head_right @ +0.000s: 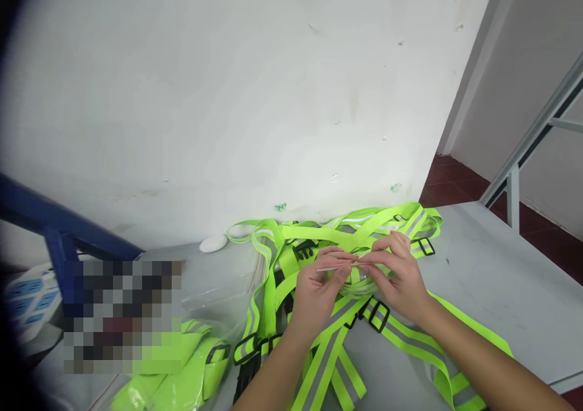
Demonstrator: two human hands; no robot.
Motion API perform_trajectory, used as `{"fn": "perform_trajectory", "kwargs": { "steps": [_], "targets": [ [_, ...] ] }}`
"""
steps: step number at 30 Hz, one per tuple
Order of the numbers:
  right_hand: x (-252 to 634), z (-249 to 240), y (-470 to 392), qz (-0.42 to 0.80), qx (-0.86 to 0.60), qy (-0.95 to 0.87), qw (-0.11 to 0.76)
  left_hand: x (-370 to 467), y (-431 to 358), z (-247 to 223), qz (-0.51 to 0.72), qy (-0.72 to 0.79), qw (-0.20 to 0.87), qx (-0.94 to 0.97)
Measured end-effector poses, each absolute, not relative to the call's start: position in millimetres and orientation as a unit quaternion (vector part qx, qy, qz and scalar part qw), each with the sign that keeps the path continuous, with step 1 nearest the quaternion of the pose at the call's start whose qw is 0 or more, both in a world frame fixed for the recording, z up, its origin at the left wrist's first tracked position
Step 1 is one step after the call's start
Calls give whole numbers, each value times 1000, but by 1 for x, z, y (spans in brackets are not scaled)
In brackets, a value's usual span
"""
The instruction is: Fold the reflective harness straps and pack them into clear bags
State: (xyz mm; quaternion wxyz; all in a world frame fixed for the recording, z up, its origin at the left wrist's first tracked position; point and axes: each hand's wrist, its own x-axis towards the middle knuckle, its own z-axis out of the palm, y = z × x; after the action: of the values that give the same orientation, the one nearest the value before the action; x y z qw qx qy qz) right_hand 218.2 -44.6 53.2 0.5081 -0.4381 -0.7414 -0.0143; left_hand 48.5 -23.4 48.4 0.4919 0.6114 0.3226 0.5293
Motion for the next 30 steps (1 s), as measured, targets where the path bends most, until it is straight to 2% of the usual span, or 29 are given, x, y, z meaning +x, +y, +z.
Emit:
{"fn": "perform_trajectory", "kwargs": {
  "steps": [4,7,15,23,30],
  "targets": [
    [222,49,-41,25,-461,-715,525,47,-22,47,562,334,515,554],
    [226,52,-38,30,-470,-710,523,47,-21,47,573,360,494,545],
    [226,78,-37,-28,-462,-772,437,42,-16,46,575,337,383,640],
    [222,102,-46,0,-466,-826,317,39,-17,57,555,318,318,700],
    [217,102,-47,-21,-481,-819,313,43,-23,54,578,321,291,691]
  ]
}}
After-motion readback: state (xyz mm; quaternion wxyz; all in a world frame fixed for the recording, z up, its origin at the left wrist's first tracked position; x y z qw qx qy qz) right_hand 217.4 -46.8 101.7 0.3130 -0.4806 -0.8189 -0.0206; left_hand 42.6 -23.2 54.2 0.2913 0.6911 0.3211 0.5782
